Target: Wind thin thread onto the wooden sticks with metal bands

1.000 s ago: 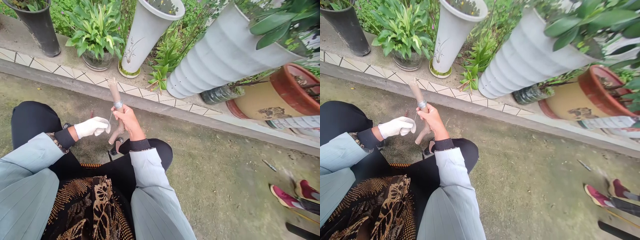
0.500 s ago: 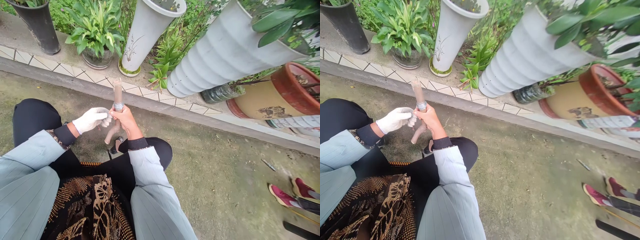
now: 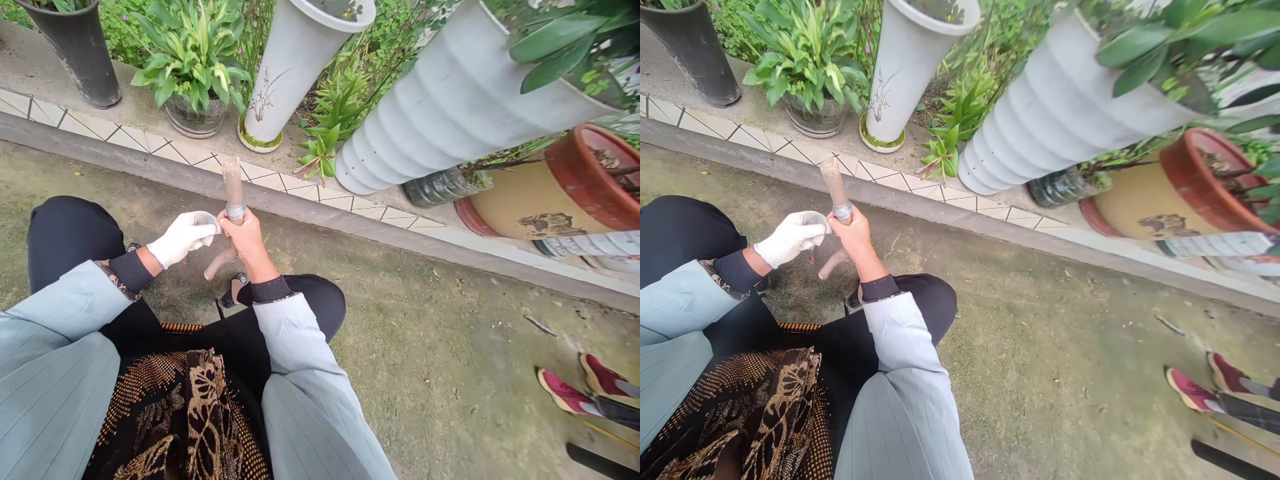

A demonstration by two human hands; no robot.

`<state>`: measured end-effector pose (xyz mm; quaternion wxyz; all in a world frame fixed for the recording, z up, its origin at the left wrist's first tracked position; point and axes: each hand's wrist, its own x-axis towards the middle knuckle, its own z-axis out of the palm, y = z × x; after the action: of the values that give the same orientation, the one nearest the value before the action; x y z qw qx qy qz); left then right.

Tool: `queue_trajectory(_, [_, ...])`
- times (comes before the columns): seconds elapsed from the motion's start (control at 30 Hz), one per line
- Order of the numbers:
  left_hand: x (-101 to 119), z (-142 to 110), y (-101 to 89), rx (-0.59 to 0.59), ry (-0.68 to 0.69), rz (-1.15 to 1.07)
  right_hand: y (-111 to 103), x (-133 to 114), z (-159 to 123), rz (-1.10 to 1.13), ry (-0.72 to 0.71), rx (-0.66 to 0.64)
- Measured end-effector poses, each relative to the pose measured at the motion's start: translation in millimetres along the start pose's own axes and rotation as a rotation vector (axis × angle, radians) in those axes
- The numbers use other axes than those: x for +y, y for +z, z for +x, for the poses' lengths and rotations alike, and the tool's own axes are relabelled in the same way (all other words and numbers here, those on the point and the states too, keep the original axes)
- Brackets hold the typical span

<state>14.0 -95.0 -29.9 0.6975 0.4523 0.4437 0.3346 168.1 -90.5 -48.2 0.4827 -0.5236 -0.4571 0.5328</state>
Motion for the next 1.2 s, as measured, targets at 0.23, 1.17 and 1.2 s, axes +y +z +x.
queue_trajectory(0.23, [-1.7, -2.2, 0.4, 0.155, 0.114, 0.201, 9.6, 2.1, -2.0, -0.099, 0.037, 0.131])
queue_trajectory(1.17, [-0.3, 1.8, -6.2, 0.142, 0.328, 0.842, 14.3, -6.2, -9.1, 0.005, 0.163, 0.061])
queue_trajectory(1.2, [-1.0, 1.9, -6.2, 0.159, 0.353, 0.950, 16.0, -5.5, -8.9, 0.037, 0.191, 0.068])
